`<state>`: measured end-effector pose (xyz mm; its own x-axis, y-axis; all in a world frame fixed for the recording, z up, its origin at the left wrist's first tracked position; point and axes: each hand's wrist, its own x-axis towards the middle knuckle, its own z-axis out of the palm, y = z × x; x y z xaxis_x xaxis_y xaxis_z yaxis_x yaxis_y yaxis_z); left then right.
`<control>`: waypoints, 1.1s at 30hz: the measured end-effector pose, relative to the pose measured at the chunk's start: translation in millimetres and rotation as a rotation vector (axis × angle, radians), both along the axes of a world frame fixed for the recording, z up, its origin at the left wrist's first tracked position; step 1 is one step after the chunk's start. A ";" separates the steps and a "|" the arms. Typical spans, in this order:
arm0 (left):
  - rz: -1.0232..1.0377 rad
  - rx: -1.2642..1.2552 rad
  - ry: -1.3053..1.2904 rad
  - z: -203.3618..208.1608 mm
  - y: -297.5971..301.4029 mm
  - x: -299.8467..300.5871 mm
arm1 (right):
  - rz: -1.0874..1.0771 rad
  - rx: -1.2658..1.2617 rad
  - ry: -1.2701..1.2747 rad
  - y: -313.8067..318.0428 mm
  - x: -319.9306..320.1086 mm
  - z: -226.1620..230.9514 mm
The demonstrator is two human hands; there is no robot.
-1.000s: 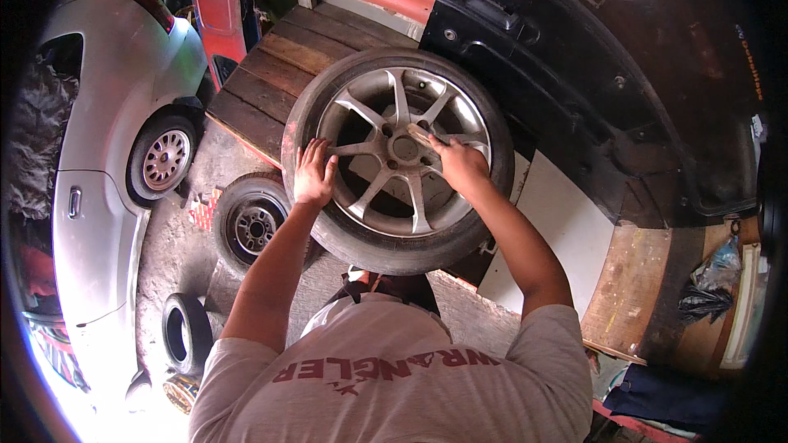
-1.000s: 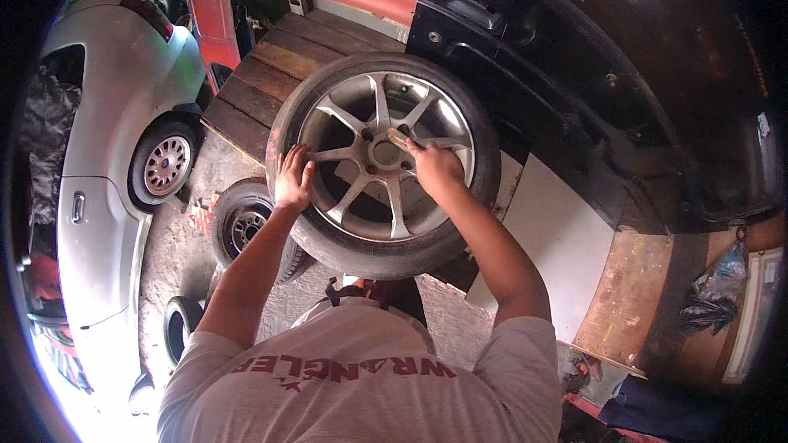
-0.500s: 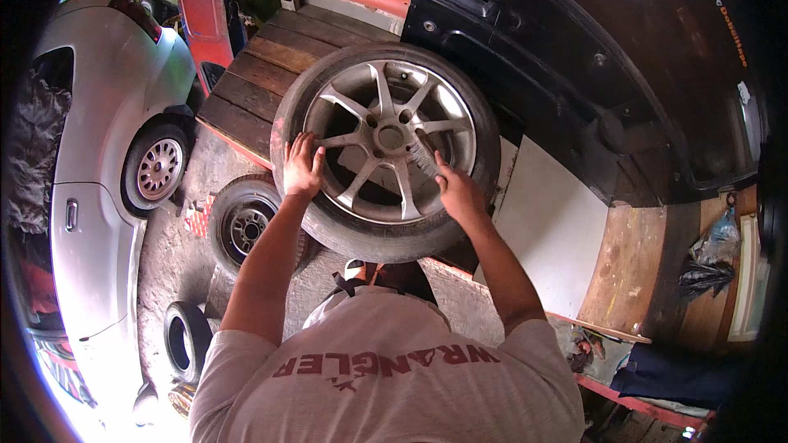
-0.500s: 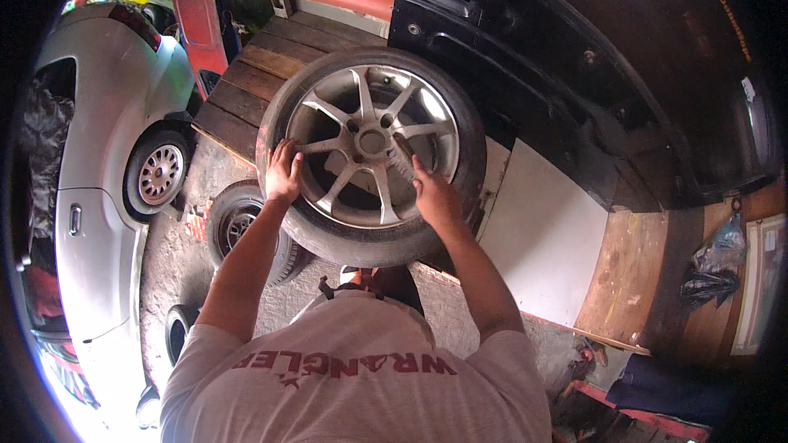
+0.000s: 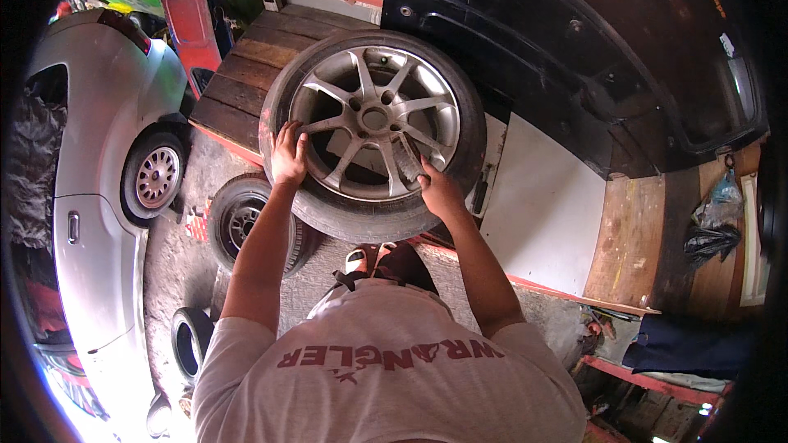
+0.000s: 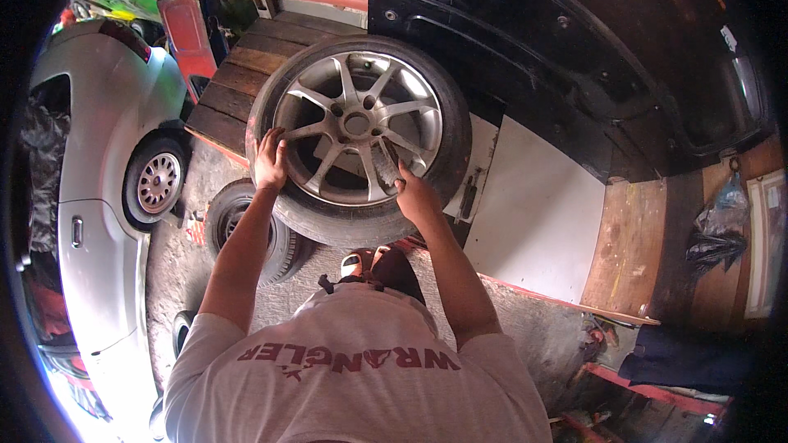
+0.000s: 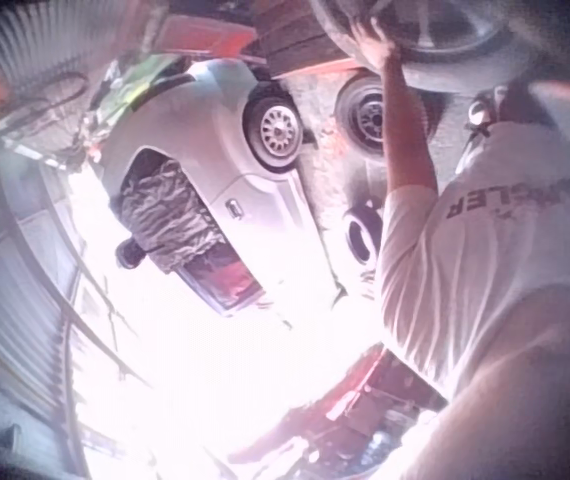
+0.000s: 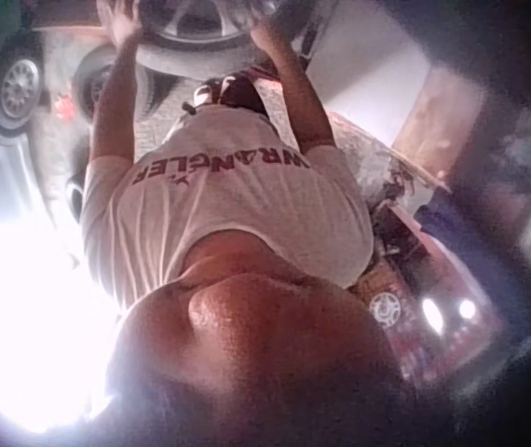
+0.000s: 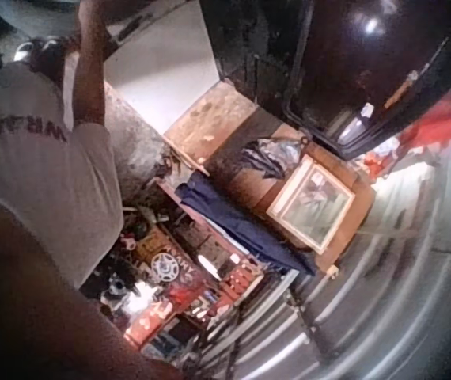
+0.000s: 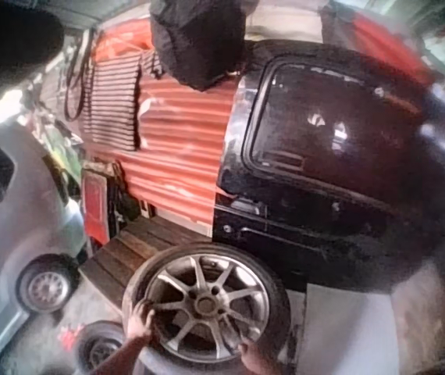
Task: The person scrubs a car wheel with a brush, focusing on the rim and spokes. The wheel is positioned on a wooden platform in a garage-like setting.
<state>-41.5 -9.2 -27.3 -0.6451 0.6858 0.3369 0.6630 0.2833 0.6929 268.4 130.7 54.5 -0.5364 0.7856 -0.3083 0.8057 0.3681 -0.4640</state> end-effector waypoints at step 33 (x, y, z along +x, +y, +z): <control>0.016 0.061 -0.012 -0.4 -14.7 28.4 | 0.271 -0.089 0.147 81.8 59.4 11.6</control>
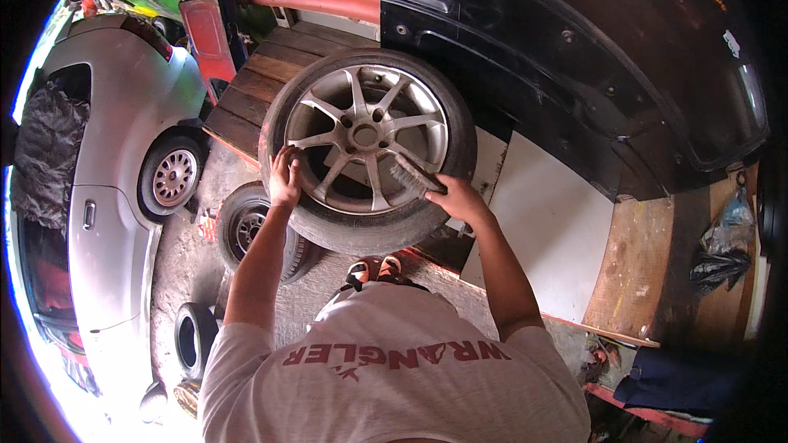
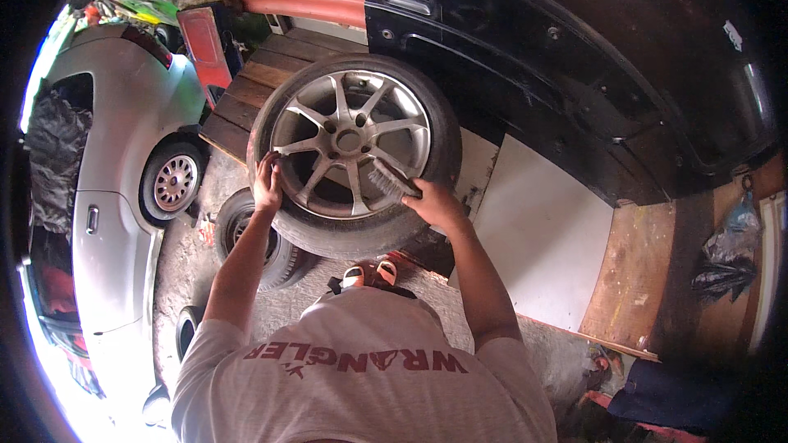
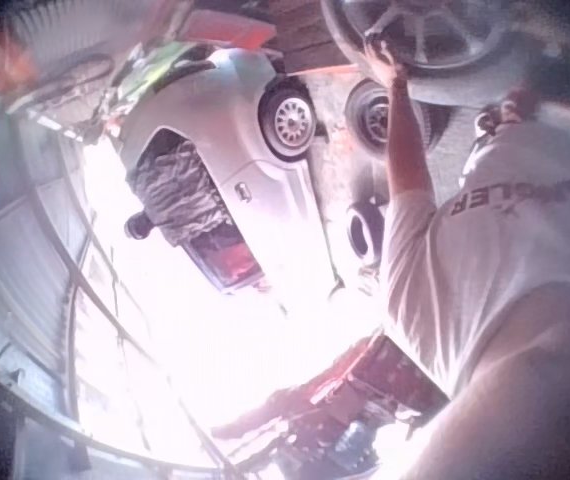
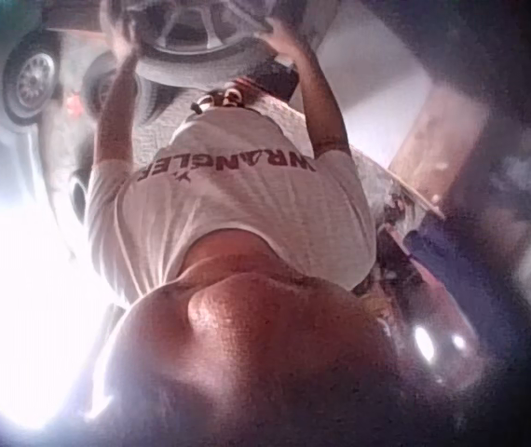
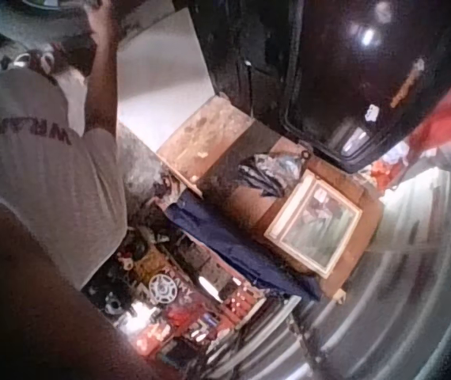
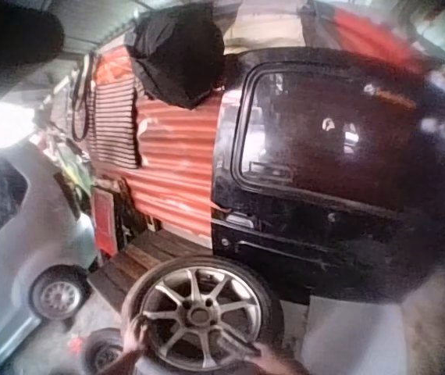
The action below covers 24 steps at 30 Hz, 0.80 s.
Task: The person scrubs a car wheel with a brush, focusing on the rim and spokes. The wheel is positioned on a wooden platform in a garage-like setting.
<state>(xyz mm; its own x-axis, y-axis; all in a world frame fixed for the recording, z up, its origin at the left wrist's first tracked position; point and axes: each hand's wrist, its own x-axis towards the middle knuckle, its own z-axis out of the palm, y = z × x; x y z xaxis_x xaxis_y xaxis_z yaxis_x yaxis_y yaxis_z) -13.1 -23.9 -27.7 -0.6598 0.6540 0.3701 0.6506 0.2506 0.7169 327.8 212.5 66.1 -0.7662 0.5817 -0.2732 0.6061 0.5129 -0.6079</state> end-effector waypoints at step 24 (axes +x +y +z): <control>-0.114 -0.236 -0.139 20.0 11.0 41.0 | -0.151 0.371 -0.034 16.3 -76.4 -48.1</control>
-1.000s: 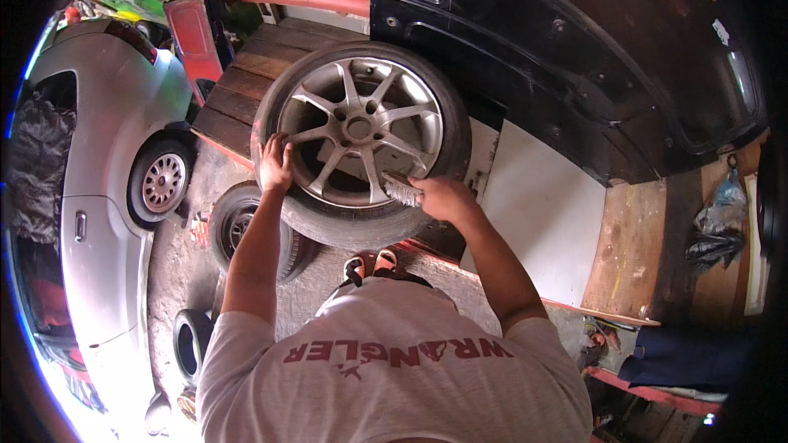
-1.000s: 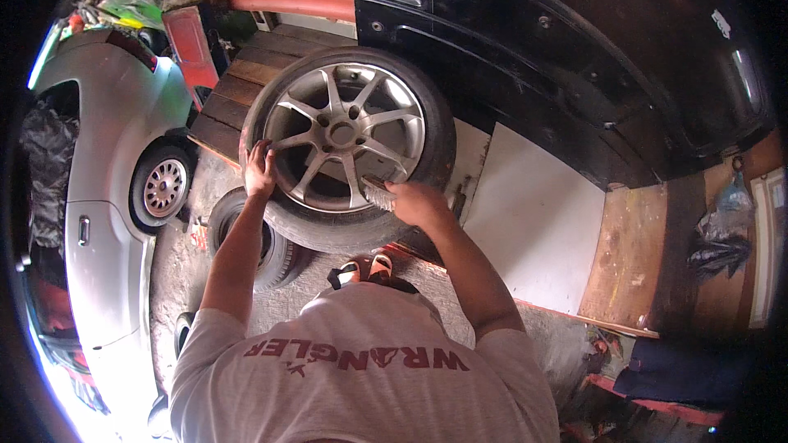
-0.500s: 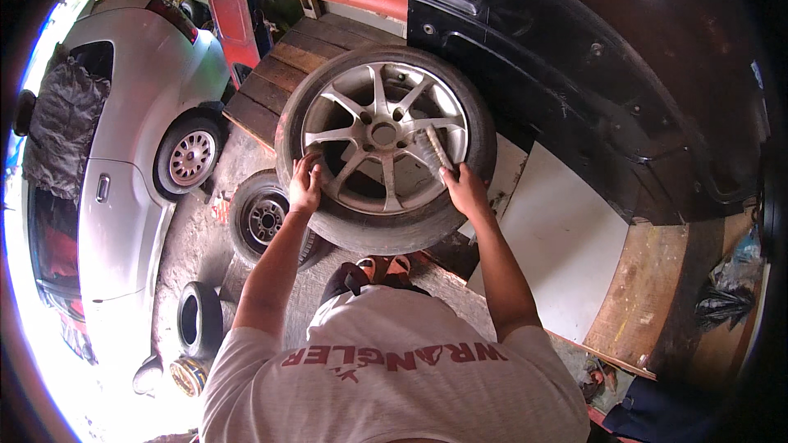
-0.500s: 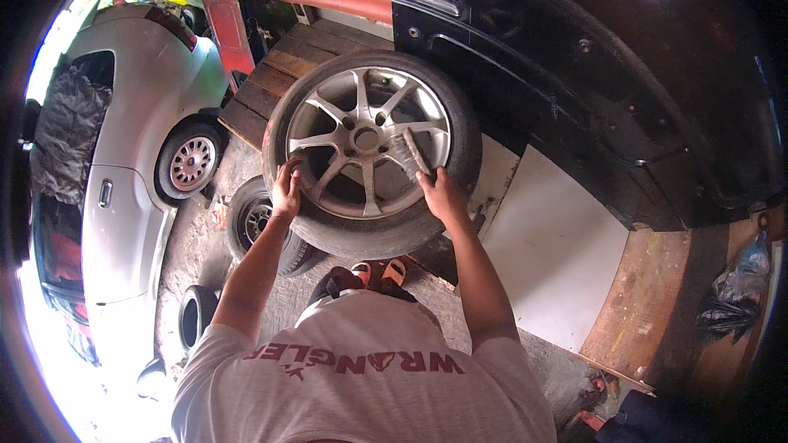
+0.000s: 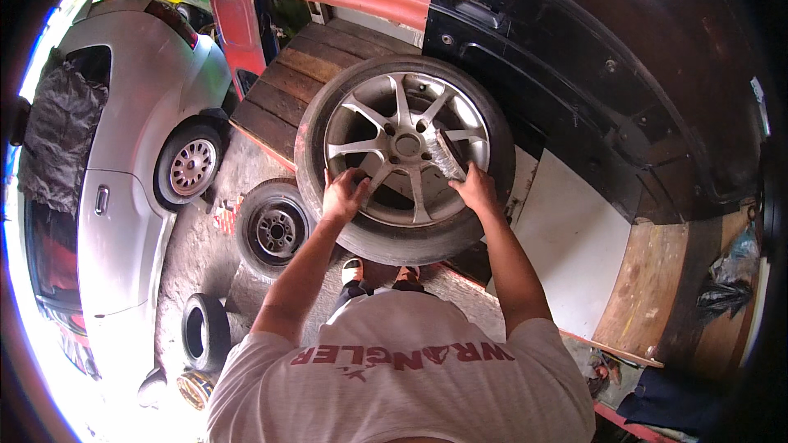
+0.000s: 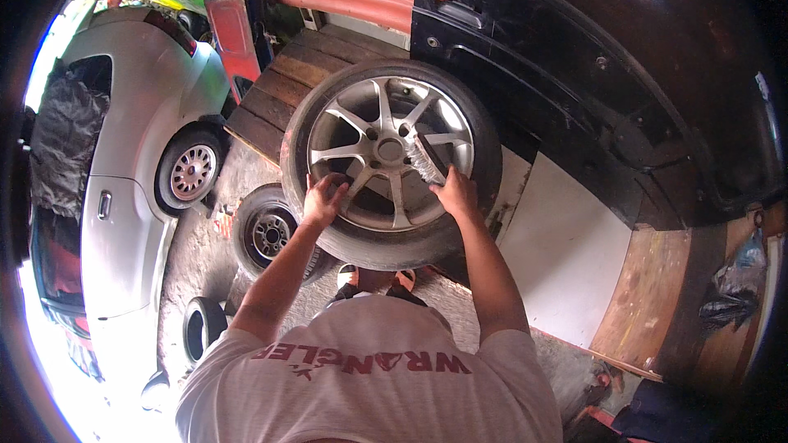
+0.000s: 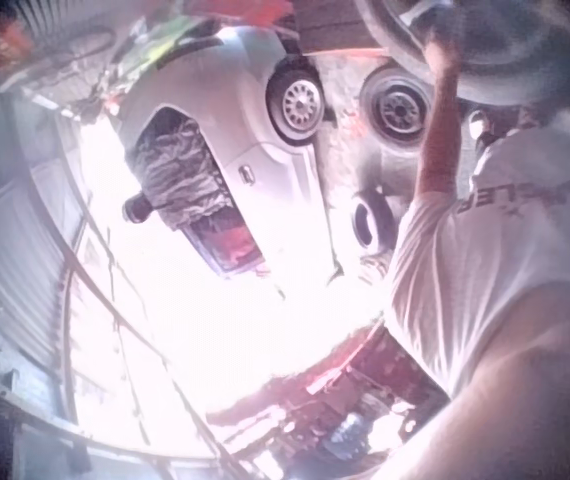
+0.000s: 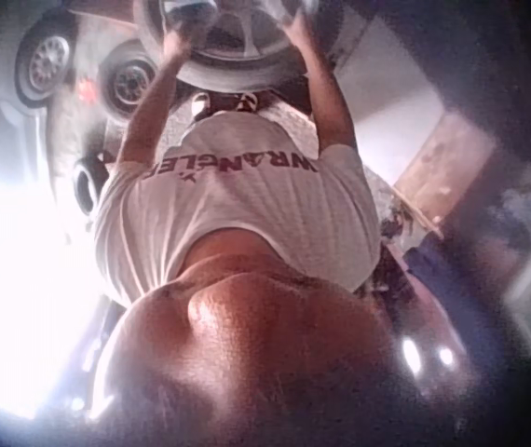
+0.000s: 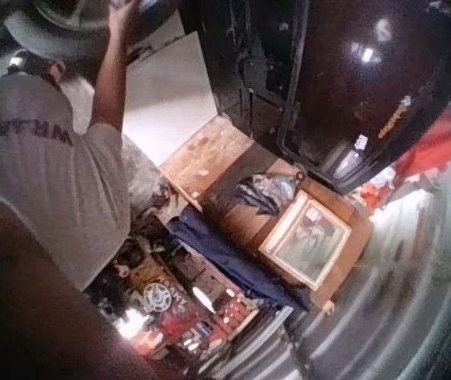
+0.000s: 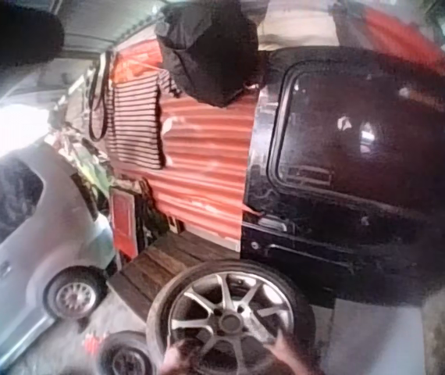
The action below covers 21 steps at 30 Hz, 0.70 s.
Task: The person scrubs a car wheel with a brush, focusing on the rim and spokes. The wheel is positioned on a wooden platform in a garage-like setting.
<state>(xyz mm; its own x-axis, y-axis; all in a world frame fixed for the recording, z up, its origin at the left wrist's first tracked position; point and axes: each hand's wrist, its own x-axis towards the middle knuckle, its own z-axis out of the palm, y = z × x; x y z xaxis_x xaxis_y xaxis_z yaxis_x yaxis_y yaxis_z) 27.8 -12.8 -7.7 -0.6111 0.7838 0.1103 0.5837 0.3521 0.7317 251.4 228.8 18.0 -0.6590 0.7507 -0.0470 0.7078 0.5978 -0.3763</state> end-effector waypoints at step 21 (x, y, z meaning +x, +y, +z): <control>-0.048 -0.345 0.144 11.6 17.7 15.1 | -0.058 0.016 -0.155 -7.9 -11.0 2.9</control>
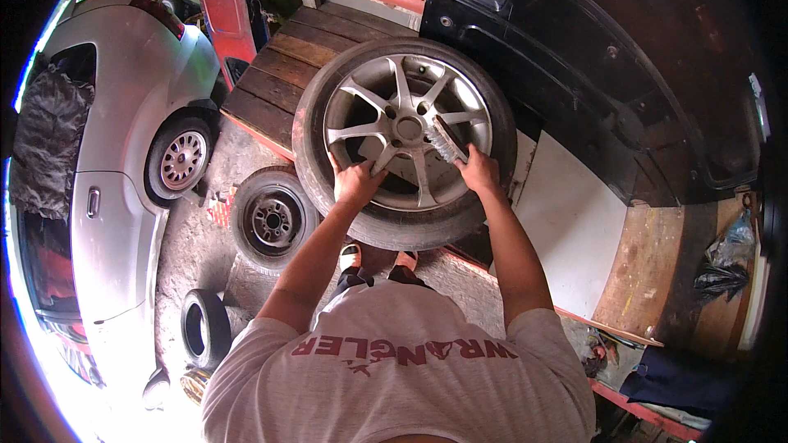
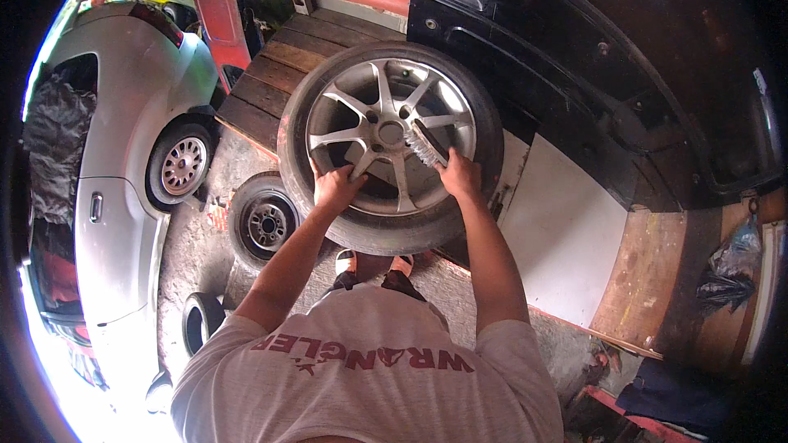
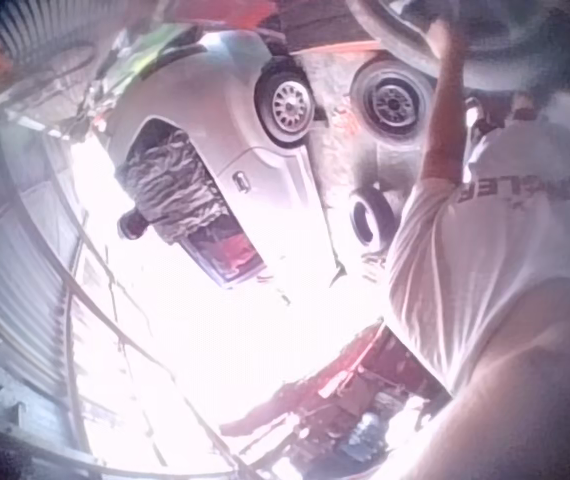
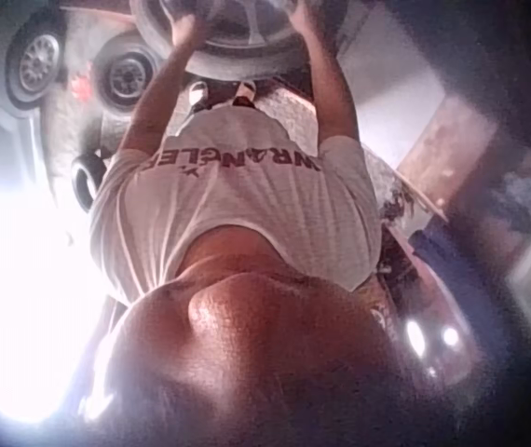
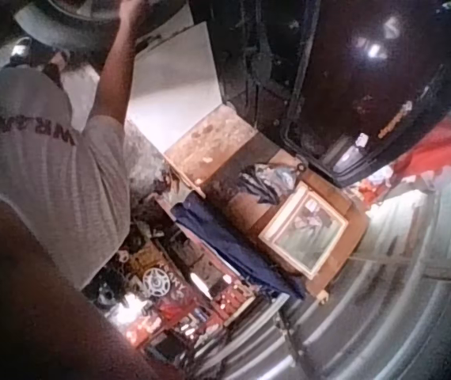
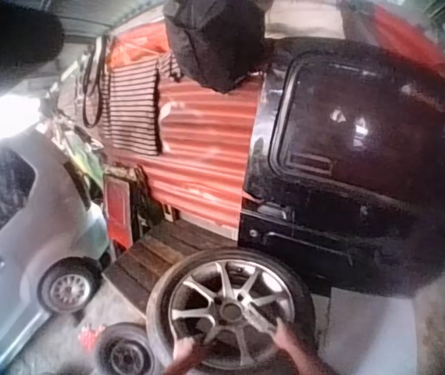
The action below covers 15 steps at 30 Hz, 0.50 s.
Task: The person scrubs a car wheel with a brush, focusing on the rim and spokes. The wheel is positioned on a wooden platform in a garage-like setting.
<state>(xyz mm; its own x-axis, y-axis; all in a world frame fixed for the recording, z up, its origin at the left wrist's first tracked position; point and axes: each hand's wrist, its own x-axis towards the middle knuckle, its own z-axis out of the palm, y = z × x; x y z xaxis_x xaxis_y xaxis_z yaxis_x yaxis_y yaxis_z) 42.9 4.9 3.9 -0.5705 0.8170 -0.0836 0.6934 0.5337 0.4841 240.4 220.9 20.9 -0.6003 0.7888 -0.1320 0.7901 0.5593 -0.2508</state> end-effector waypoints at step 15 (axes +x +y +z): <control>-0.082 -0.008 0.023 -9.3 4.8 5.9 | -0.018 0.044 0.018 -2.8 -0.3 -2.3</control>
<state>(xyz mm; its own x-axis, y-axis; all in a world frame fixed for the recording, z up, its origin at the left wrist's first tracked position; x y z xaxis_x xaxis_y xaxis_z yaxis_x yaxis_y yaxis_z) 48.8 9.7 -5.4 -0.5038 0.8603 -0.0779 0.7457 0.4786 0.4635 240.1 218.1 18.6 -0.5881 0.8042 -0.0864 0.7956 0.5559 -0.2408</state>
